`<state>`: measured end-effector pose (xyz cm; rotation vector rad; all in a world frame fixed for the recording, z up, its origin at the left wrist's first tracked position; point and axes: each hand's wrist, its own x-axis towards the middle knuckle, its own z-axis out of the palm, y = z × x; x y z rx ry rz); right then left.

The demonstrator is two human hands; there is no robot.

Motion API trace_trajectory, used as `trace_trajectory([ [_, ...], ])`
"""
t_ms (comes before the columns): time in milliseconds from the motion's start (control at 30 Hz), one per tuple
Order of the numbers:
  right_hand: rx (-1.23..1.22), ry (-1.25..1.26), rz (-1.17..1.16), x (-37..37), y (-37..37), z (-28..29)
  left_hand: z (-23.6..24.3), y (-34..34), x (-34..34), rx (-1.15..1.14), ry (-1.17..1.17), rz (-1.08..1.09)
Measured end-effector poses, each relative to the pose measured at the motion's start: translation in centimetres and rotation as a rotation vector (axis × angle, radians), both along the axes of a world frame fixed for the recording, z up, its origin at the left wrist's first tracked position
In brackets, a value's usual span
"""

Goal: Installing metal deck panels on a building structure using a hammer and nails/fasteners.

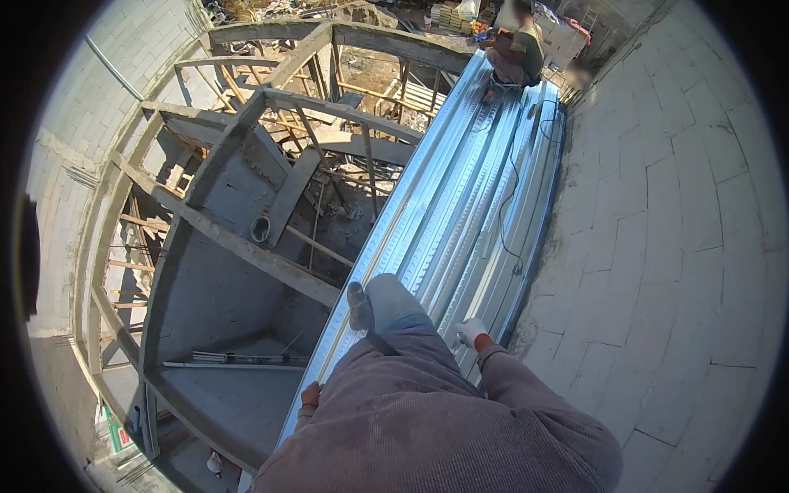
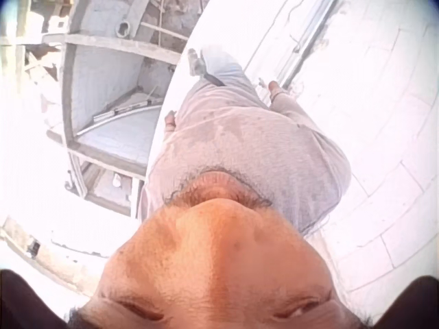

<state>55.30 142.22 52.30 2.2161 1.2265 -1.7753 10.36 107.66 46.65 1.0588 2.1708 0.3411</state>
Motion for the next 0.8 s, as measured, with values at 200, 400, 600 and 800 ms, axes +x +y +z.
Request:
trace_trajectory([
  [200,-0.074,-0.106,0.087,0.7,-2.1,1.5,4.1,-0.5,2.7,-0.09,0.146,-0.143],
  [400,0.106,-0.19,0.538,2.0,0.8,-3.8,5.0,2.2,4.3,-0.197,-0.303,0.34],
  [600,0.073,-0.038,0.357,-0.3,9.5,-0.2,4.0,7.5,4.8,-0.187,0.298,-0.276],
  [800,-0.016,-0.015,0.097,0.4,19.3,0.3,6.2,16.4,6.7,0.199,-0.745,0.84],
])
